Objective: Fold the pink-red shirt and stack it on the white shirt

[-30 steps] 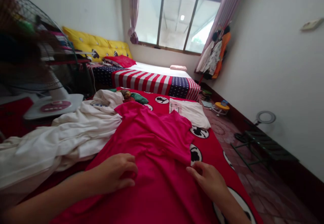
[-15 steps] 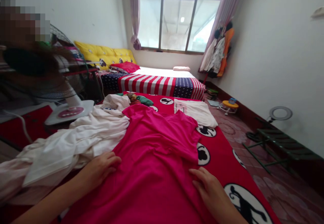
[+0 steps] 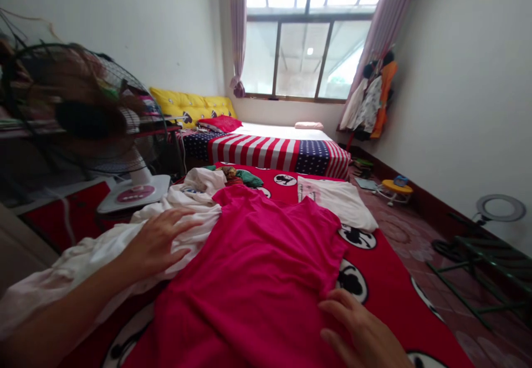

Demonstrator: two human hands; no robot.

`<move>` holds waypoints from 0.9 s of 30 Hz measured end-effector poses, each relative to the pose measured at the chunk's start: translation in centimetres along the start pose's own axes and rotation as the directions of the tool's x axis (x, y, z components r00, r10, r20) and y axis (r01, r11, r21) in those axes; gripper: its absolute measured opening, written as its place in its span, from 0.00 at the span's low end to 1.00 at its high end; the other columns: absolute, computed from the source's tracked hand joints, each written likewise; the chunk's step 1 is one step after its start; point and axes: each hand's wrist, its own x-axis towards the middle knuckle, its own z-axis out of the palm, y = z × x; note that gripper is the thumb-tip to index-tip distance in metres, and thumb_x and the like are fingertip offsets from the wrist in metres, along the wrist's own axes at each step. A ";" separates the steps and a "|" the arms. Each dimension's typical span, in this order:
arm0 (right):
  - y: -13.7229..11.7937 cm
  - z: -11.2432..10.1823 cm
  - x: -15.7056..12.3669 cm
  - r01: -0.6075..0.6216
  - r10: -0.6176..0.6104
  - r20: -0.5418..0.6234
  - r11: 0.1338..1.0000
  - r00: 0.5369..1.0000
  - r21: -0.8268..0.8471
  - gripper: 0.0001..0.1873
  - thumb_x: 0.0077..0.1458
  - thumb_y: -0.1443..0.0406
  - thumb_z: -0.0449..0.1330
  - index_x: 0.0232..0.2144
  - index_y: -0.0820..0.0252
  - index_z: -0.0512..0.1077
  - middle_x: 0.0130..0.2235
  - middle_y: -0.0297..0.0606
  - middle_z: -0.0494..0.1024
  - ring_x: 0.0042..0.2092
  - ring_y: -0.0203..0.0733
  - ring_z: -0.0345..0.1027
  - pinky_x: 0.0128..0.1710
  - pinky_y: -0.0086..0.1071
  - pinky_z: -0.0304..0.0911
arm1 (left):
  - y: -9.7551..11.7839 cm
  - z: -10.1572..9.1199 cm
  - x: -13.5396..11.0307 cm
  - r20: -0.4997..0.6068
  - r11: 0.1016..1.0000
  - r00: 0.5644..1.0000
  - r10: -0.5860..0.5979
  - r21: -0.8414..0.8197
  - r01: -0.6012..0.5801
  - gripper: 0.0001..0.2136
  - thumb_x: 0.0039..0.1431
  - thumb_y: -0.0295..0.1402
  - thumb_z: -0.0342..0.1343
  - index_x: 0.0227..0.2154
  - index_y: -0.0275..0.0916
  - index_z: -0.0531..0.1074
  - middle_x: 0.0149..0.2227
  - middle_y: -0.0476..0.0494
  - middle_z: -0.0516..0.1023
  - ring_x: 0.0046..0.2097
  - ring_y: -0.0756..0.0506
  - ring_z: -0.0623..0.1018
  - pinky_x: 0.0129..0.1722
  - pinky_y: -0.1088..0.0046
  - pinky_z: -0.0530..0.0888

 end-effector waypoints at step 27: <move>-1.6 6.7 5.9 0.158 -0.147 -0.267 0.987 0.952 0.022 0.10 0.59 0.60 0.53 0.30 0.53 0.73 0.41 0.41 0.75 0.41 0.42 0.73 0.38 0.28 0.69 | -8.8 2.1 12.9 -0.333 0.805 0.771 -0.542 0.059 0.591 0.20 0.60 0.38 0.46 0.55 0.45 0.65 0.46 0.38 0.75 0.42 0.36 0.76 0.33 0.67 0.67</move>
